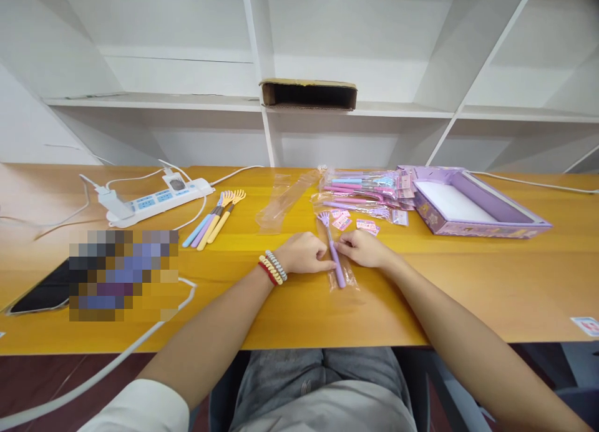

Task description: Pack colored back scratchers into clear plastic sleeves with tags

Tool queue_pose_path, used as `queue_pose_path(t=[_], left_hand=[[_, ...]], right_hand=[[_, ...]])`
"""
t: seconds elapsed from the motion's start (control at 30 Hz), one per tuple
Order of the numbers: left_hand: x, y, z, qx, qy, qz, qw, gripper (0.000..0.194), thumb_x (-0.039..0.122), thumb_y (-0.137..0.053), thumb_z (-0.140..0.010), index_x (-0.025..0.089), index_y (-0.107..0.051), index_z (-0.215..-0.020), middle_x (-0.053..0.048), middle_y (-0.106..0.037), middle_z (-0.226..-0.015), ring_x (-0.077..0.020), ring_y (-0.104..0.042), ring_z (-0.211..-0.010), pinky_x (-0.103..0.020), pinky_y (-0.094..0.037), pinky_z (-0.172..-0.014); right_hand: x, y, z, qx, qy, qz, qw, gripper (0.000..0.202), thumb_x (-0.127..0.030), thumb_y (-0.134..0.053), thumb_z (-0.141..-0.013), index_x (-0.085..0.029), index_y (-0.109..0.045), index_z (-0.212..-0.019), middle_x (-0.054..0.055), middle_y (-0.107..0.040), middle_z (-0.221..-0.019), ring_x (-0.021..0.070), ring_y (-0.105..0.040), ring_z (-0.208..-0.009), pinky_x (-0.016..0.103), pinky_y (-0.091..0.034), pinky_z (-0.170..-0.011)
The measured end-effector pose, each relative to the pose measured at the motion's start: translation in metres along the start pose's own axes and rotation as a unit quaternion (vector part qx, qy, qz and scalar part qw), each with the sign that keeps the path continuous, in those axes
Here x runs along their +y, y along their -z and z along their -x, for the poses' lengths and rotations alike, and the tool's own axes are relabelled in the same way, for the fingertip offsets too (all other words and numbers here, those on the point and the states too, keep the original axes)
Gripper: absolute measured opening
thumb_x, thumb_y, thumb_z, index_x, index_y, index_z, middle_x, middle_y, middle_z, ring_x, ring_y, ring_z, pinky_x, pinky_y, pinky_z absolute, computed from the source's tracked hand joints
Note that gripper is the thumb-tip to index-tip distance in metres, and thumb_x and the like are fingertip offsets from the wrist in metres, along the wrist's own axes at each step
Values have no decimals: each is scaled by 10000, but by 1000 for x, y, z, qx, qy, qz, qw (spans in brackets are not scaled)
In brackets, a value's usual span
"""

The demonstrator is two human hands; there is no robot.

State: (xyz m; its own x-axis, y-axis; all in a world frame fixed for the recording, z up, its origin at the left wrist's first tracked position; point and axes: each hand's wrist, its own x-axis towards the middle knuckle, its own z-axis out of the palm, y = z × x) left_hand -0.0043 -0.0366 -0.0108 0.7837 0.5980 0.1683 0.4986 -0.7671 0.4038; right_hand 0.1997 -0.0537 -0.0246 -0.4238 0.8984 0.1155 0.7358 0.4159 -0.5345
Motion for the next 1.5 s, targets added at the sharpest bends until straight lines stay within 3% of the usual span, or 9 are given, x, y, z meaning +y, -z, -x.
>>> queue_pose_path(t=[0.1,0.23,0.37,0.47,0.83,1.2,1.37,1.5], left_hand=[[4,0,0,9,-23,-5,1000,396,470,-556,-751,171,-438,-520,12,-477,-528,-93,-373,-493,-252,-246,-534],[8,-1,-2,75,-41,-7,996,204,310,-525,-780,181,-483,-627,-7,-510,-649,-130,-448,-632,-257,-332,-628],[3,-2,-5,131,16,-15,991,106,277,-499,-795,183,-548,-802,-47,-558,-851,-178,-503,-827,-308,-383,-781],[-4,-5,-6,154,66,-22,986,198,307,-500,-803,178,-554,-943,-63,-550,-951,-204,-501,-934,-344,-386,-862],[-17,-16,-9,100,114,-40,988,487,476,-439,-832,208,-452,-1239,-93,-417,-1307,-247,-374,-1235,-396,-294,-1050],[-17,-12,-12,73,144,-50,986,584,511,-467,-799,262,-368,-1318,-67,-404,-1358,-256,-359,-1257,-412,-281,-1039],[-17,-12,-14,73,151,-60,984,559,503,-458,-798,268,-384,-1300,-55,-441,-1327,-244,-376,-1237,-391,-284,-1028],[-16,-13,-15,66,156,-68,983,566,503,-452,-793,249,-383,-1294,-63,-438,-1332,-253,-377,-1232,-396,-288,-1017]], right_hand=[[1,-1,0,-1,2,41,999,390,-412,-417,-849,-167,-443,-546,-19,-445,-502,85,-352,-490,239,-233,-512],[1,0,1,-5,-3,57,998,365,-386,-431,-841,-165,-464,-553,-2,-470,-513,89,-358,-491,240,-231,-509],[-2,3,3,-20,11,58,998,325,-340,-454,-822,-165,-476,-549,-10,-460,-498,84,-341,-479,240,-228,-509],[-5,5,5,-41,37,55,997,315,-318,-461,-809,-165,-463,-534,-27,-423,-477,78,-323,-474,237,-235,-513],[-5,6,6,-60,55,31,996,249,-289,-495,-761,-158,-473,-550,-47,-412,-481,63,-332,-477,214,-242,-499],[-6,7,7,-94,52,5,994,251,-266,-486,-739,-154,-448,-518,-58,-350,-480,62,-294,-487,213,-247,-503],[-3,8,4,-47,38,5,998,284,-334,-474,-765,-157,-500,-544,-45,-418,-483,69,-340,-477,216,-268,-508],[19,21,2,82,-51,68,993,166,-259,-489,-710,-158,-586,-621,-6,-561,-575,101,-465,-543,227,-327,-571]])
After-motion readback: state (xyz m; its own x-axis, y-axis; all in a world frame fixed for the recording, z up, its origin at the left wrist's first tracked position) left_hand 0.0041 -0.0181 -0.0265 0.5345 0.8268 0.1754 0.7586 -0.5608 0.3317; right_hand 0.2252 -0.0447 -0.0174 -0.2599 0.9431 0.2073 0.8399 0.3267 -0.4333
